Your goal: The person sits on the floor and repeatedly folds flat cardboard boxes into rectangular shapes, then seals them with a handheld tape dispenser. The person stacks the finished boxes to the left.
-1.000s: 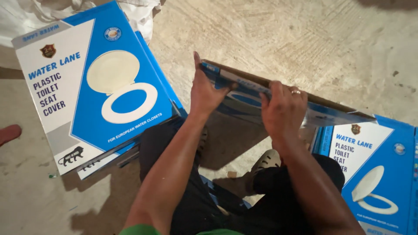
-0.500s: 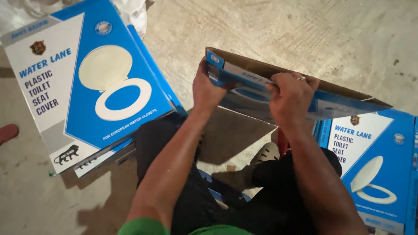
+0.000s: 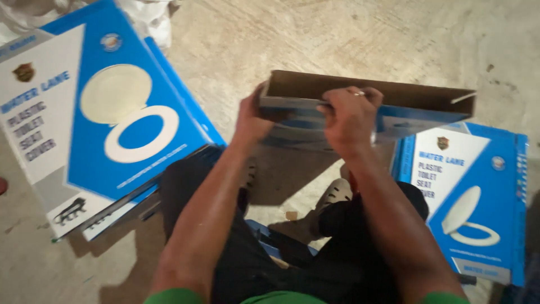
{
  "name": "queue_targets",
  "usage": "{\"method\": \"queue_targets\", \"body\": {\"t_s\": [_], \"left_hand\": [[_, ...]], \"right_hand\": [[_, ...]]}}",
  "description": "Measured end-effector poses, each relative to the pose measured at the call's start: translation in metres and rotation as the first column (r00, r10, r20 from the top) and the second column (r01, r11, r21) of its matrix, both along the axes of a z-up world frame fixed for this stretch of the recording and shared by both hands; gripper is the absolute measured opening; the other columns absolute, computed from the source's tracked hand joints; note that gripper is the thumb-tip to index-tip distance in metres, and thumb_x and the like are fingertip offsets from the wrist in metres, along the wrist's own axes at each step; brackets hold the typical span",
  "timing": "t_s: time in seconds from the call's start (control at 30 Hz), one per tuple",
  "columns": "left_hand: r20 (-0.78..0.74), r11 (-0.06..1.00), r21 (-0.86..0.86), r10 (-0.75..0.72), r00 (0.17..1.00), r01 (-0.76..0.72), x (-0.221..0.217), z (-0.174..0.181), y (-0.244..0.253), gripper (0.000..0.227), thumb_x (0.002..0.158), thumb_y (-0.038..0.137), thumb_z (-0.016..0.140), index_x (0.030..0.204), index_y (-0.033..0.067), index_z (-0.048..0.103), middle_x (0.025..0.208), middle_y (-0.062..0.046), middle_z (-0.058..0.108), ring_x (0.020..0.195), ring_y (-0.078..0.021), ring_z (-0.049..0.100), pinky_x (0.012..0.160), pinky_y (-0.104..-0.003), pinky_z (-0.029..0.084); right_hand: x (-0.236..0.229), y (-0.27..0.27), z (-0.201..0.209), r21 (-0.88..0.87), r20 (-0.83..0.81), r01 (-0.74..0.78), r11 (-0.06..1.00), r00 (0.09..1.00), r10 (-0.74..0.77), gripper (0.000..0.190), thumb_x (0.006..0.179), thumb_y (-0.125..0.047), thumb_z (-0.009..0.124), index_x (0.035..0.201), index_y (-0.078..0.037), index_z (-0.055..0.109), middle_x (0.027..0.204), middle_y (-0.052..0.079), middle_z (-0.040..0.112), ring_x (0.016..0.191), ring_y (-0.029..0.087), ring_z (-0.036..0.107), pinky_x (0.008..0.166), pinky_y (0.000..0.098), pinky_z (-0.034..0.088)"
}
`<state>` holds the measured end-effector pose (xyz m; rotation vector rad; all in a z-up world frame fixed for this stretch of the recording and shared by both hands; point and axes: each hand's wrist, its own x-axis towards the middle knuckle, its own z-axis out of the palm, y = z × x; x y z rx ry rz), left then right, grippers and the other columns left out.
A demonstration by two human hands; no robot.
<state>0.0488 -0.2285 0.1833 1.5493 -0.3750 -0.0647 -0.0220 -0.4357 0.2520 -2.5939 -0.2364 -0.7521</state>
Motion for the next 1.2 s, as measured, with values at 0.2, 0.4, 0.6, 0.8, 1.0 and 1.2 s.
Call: {"method": "queue_targets", "body": {"t_s": [0.2, 0.4, 0.6, 0.8, 1.0, 1.2], "left_hand": [[-0.108, 0.998, 0.068, 0.001, 0.994, 0.006, 0.016, -0.013, 0.022, 0.054, 0.074, 0.002, 0.090, 0.124, 0.0000, 0.070, 0.111, -0.008, 0.078, 0.100, -0.0149, 0.073, 0.091, -0.032, 0.061], [-0.182, 0.985, 0.172, 0.048, 0.982, -0.017, 0.022, -0.017, 0.042, 0.047, 0.074, 0.004, 0.090, 0.116, -0.0005, 0.071, 0.107, -0.008, 0.078, 0.096, -0.0155, 0.073, 0.085, -0.031, 0.060], [-0.109, 0.890, 0.455, 0.025, 0.994, 0.027, 0.027, 0.001, 0.053, 0.045, 0.075, 0.003, 0.090, 0.117, 0.0017, 0.074, 0.106, -0.007, 0.078, 0.096, -0.0161, 0.073, 0.085, -0.032, 0.058], [-0.117, 0.935, 0.353, 0.057, 0.992, -0.012, 0.026, 0.000, 0.061, 0.051, 0.074, -0.004, 0.085, 0.122, 0.0014, 0.069, 0.112, -0.007, 0.076, 0.100, -0.0150, 0.071, 0.087, -0.031, 0.058], [-0.187, 0.988, 0.156, 0.035, 0.982, -0.005, 0.032, -0.030, 0.067, 0.038, 0.082, -0.010, 0.077, 0.118, -0.0004, 0.070, 0.110, -0.008, 0.075, 0.100, -0.0159, 0.070, 0.089, -0.031, 0.059], [-0.154, 0.986, 0.129, 0.125, 0.980, -0.105, 0.038, -0.048, 0.054, 0.035, 0.084, -0.012, 0.076, 0.116, -0.0009, 0.068, 0.110, -0.010, 0.075, 0.101, -0.0185, 0.070, 0.091, -0.032, 0.057]], "right_hand": [[-0.034, -0.085, 0.002, 0.292, 0.140, -0.004, 0.956, 0.989, -0.039, 0.063, 0.095, -0.002, 0.077, 0.150, -0.017, 0.051, 0.160, 0.009, 0.045, 0.156, 0.028, 0.039, 0.133, 0.0505, 0.029], [-0.068, -0.207, -0.046, 0.785, -0.359, 0.198, 0.588, 0.918, 0.170, 0.095, 0.087, 0.005, 0.065, 0.165, -0.012, 0.014, 0.170, 0.011, 0.030, 0.158, 0.029, 0.026, 0.121, 0.0435, 0.030], [-0.070, -0.221, -0.086, 0.638, -0.629, 0.421, 0.645, 0.768, 0.121, 0.075, 0.085, 0.006, 0.064, 0.154, -0.007, 0.038, 0.154, 0.010, 0.050, 0.142, 0.024, 0.049, 0.114, 0.0370, 0.042], [-0.065, -0.206, -0.086, 0.641, -0.588, 0.364, 0.676, 0.799, 0.127, 0.054, 0.081, 0.012, 0.069, 0.133, 0.000, 0.058, 0.127, 0.009, 0.068, 0.122, 0.024, 0.061, 0.104, 0.0353, 0.049], [-0.053, -0.191, -0.100, 0.737, -0.414, 0.372, 0.564, 0.908, -0.059, 0.054, 0.075, 0.015, 0.071, 0.125, -0.001, 0.061, 0.112, 0.007, 0.070, 0.105, 0.019, 0.070, 0.089, 0.0347, 0.062], [-0.051, -0.185, -0.121, 0.750, -0.269, 0.310, 0.584, 0.950, -0.158, 0.064, 0.080, 0.017, 0.076, 0.134, -0.002, 0.047, 0.121, 0.014, 0.068, 0.115, 0.024, 0.067, 0.098, 0.0370, 0.059]]}}
